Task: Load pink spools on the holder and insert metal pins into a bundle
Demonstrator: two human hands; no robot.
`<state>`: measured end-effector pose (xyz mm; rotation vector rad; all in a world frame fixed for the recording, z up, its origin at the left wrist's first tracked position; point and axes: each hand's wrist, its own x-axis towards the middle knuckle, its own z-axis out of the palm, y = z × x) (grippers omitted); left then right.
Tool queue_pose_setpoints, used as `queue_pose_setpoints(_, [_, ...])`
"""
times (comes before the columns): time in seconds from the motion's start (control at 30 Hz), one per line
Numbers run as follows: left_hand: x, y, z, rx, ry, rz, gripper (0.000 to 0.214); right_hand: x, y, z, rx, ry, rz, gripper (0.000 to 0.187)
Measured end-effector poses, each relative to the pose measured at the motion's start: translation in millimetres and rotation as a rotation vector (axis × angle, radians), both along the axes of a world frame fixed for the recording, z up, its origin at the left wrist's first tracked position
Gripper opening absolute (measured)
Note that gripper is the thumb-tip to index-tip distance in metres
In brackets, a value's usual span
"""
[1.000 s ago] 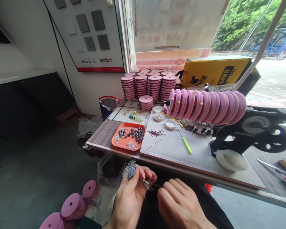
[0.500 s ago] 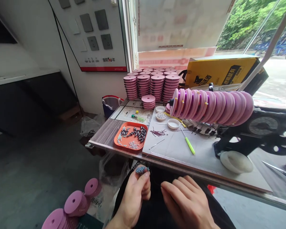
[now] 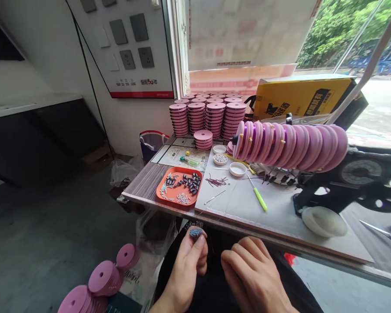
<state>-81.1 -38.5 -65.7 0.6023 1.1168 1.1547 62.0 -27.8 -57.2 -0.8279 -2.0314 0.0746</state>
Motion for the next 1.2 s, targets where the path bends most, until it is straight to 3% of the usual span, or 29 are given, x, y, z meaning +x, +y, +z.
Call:
queue_pose_setpoints(0.2, [2.5, -0.2, 2.4, -0.015, 0.040, 0.032, 0.037, -3.1, -2.2, -11.0, -0.064, 0.047, 0.013, 0.019])
queue_pose_setpoints(0.63, [1.1, -3.9, -4.6, 0.046, 0.225, 0.093, 0.032, -3.2, -1.3, -9.8, -0.098, 0.080, 0.007, 0.019])
queue_pose_setpoints(0.87, [-0.7, -3.5, 9.3, 0.270, 0.459, 0.061, 0.018, -3.9, 1.4, -5.0, -0.107, 0.102, -0.103, 0.016])
queue_pose_setpoints(1.0, [-0.8, -4.6, 12.1, 0.286, 0.535, 0.086, 0.014, -4.8, 1.1, -4.4, -0.096, 0.106, -0.120, 0.018])
queue_pose_setpoints(1.2, [0.2, -6.9, 10.7, 0.273, 0.455, 0.033, 0.010, -2.2, 3.7, 2.6, -0.035, 0.023, -0.088, 0.014])
